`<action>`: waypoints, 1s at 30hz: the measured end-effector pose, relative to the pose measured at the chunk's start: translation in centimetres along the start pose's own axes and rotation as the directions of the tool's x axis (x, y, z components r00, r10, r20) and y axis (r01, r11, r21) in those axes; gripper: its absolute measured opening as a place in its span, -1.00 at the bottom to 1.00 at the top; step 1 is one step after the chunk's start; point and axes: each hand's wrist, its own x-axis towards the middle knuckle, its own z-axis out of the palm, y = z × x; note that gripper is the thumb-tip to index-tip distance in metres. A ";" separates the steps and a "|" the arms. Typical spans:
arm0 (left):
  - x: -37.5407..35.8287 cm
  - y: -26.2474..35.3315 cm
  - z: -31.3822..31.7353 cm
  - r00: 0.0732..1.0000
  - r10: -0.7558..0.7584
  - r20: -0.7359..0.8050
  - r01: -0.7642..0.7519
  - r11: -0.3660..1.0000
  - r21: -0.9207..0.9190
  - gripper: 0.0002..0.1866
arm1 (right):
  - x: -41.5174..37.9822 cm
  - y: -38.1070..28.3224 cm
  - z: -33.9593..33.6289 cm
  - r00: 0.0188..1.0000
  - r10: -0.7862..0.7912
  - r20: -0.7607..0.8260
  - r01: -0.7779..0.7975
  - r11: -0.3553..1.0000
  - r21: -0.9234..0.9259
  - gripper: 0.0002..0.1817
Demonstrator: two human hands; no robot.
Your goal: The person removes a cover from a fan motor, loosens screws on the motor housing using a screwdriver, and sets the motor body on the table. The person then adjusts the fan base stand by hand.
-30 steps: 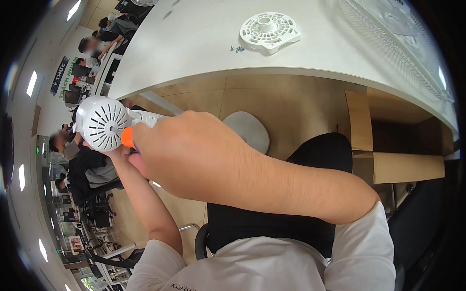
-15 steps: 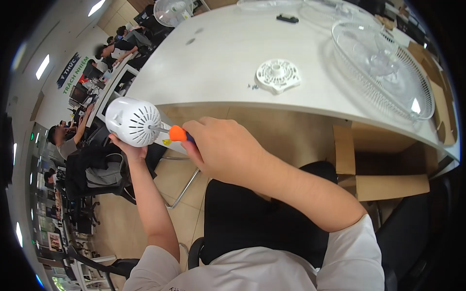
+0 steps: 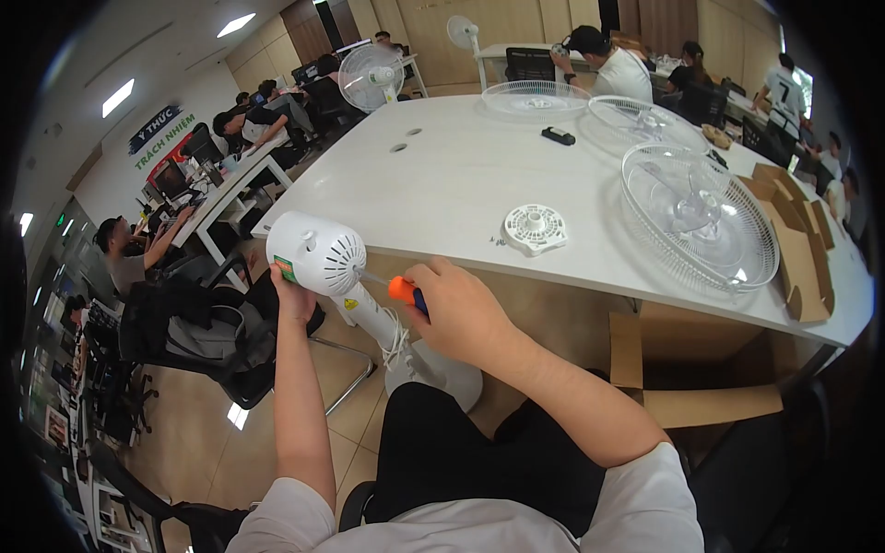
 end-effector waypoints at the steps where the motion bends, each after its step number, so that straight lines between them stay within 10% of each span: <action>1: -0.1 0.0 0.0 1.000 -0.014 0.017 0.014 1.000 -0.010 0.02 | 0.1 -0.2 0.0 1.000 -0.009 -0.001 0.009 1.000 -0.009 -0.69; 6: -0.1 0.0 0.1 1.000 -0.014 0.016 0.014 1.000 -0.013 -0.01 | 0.8 -1.5 0.4 0.967 0.231 0.111 -0.210 0.963 -0.170 -0.73; 24: 0.5 -0.7 -0.4 0.999 -0.043 0.003 0.043 0.998 -0.037 -0.14 | 1.1 0.0 2.0 0.999 -0.053 -0.006 0.048 0.946 -0.321 -0.74; 30: 0.6 -1.0 -0.4 0.999 -0.029 0.022 0.030 0.999 -0.035 -0.15 | 1.5 -0.4 1.7 0.990 0.082 0.118 -0.048 0.962 -0.270 -0.69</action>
